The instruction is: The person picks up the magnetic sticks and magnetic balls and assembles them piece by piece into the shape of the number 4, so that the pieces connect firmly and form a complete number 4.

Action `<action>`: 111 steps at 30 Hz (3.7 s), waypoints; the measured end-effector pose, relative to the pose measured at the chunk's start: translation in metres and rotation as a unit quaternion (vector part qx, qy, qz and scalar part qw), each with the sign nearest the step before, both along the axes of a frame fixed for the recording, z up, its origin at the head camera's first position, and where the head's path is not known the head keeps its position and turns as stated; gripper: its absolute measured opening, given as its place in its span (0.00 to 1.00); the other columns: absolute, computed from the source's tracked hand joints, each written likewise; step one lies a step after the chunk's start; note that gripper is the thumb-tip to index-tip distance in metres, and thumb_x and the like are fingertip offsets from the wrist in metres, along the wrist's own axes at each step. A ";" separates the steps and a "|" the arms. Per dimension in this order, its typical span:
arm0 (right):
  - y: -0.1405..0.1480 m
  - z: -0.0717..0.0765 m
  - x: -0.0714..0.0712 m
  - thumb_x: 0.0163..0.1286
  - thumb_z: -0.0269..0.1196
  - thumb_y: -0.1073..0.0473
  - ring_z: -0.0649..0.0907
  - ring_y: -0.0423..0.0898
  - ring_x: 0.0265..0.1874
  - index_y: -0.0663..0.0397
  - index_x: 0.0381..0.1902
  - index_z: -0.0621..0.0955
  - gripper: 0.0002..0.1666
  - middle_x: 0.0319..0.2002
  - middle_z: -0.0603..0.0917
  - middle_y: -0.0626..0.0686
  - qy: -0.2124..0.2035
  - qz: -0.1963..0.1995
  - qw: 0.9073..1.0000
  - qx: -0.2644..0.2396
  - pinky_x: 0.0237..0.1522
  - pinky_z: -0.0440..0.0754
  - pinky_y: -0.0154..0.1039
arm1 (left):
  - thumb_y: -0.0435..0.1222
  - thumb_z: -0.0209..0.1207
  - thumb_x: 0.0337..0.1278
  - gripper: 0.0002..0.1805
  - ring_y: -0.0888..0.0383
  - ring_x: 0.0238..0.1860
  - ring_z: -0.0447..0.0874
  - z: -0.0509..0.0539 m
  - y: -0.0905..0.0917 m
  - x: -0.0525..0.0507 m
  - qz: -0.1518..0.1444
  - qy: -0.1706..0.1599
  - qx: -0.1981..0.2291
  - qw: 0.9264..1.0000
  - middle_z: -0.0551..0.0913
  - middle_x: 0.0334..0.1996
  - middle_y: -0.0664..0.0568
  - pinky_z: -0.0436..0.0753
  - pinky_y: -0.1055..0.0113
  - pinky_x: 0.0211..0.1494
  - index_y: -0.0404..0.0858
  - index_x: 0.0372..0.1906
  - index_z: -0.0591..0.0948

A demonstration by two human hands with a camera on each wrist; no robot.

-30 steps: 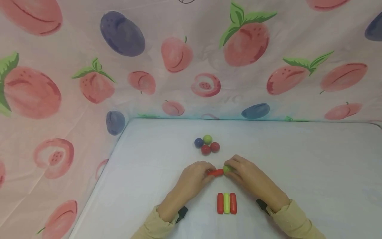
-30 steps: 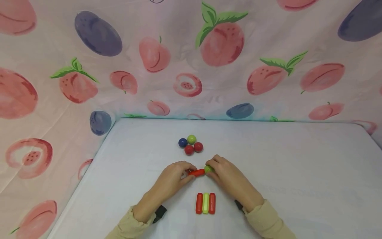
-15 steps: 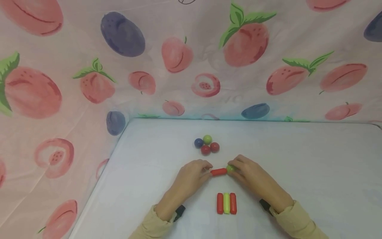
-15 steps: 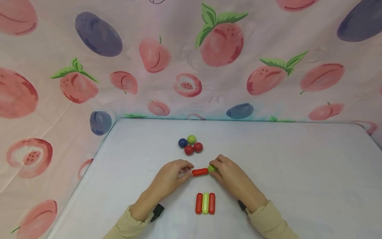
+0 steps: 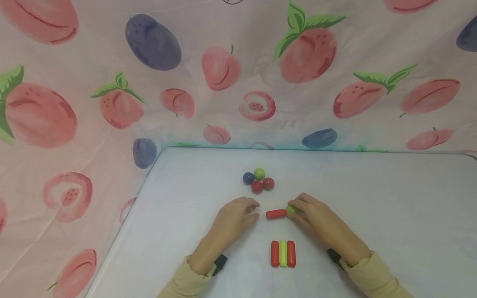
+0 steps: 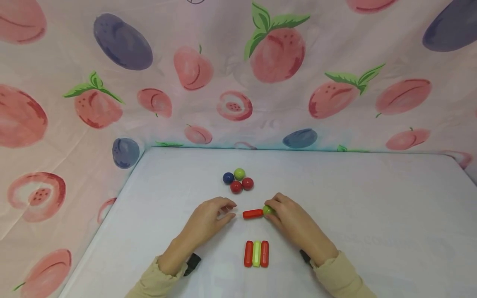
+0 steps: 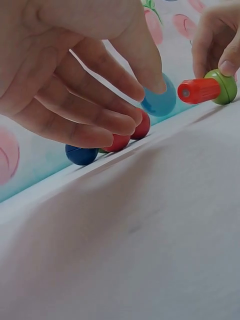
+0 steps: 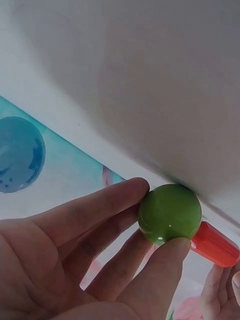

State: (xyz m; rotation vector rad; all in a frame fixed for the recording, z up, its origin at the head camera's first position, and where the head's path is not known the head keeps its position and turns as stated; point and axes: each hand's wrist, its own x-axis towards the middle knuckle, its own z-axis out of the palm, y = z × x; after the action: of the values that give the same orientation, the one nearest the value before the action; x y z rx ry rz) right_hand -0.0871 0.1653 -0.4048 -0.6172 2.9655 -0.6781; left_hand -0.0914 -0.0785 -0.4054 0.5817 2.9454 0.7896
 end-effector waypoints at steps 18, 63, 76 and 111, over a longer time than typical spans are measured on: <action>0.012 0.002 0.002 0.65 0.69 0.58 0.80 0.41 0.36 0.57 0.49 0.84 0.16 0.38 0.81 0.47 0.002 -0.011 1.000 -0.013 0.45 0.85 0.42 | 0.41 0.67 0.61 0.17 0.58 0.47 0.83 0.004 -0.003 -0.006 0.041 -0.002 0.004 0.999 0.85 0.46 0.54 0.83 0.62 0.52 0.46 0.54 0.82; 0.009 0.003 0.001 0.64 0.69 0.58 0.79 0.40 0.35 0.59 0.51 0.85 0.18 0.39 0.81 0.48 -0.010 -0.010 0.999 -0.029 0.42 0.85 0.40 | 0.37 0.69 0.57 0.16 0.56 0.50 0.82 0.002 0.011 -0.046 0.039 0.062 0.015 0.997 0.83 0.48 0.52 0.82 0.63 0.56 0.41 0.51 0.84; 0.009 0.003 -0.001 0.63 0.70 0.58 0.79 0.40 0.34 0.60 0.51 0.85 0.19 0.38 0.80 0.48 -0.015 -0.011 0.999 -0.030 0.40 0.85 0.38 | 0.37 0.68 0.58 0.15 0.60 0.42 0.81 0.001 0.015 -0.051 0.039 0.034 0.000 0.999 0.84 0.43 0.54 0.83 0.67 0.49 0.43 0.51 0.85; 0.009 0.006 -0.003 0.64 0.70 0.57 0.80 0.41 0.35 0.61 0.51 0.85 0.19 0.36 0.82 0.47 -0.049 -0.032 0.998 -0.034 0.43 0.84 0.42 | 0.36 0.70 0.56 0.11 0.58 0.38 0.81 0.000 0.017 -0.049 0.042 0.005 0.020 0.999 0.85 0.36 0.52 0.82 0.66 0.45 0.40 0.44 0.86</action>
State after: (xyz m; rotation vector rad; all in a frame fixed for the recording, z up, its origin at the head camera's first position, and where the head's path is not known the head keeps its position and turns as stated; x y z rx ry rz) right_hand -0.0900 0.1746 -0.3992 -0.4806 2.8937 -0.7940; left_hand -0.1404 -0.0620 -0.4054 0.4686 2.9866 0.8585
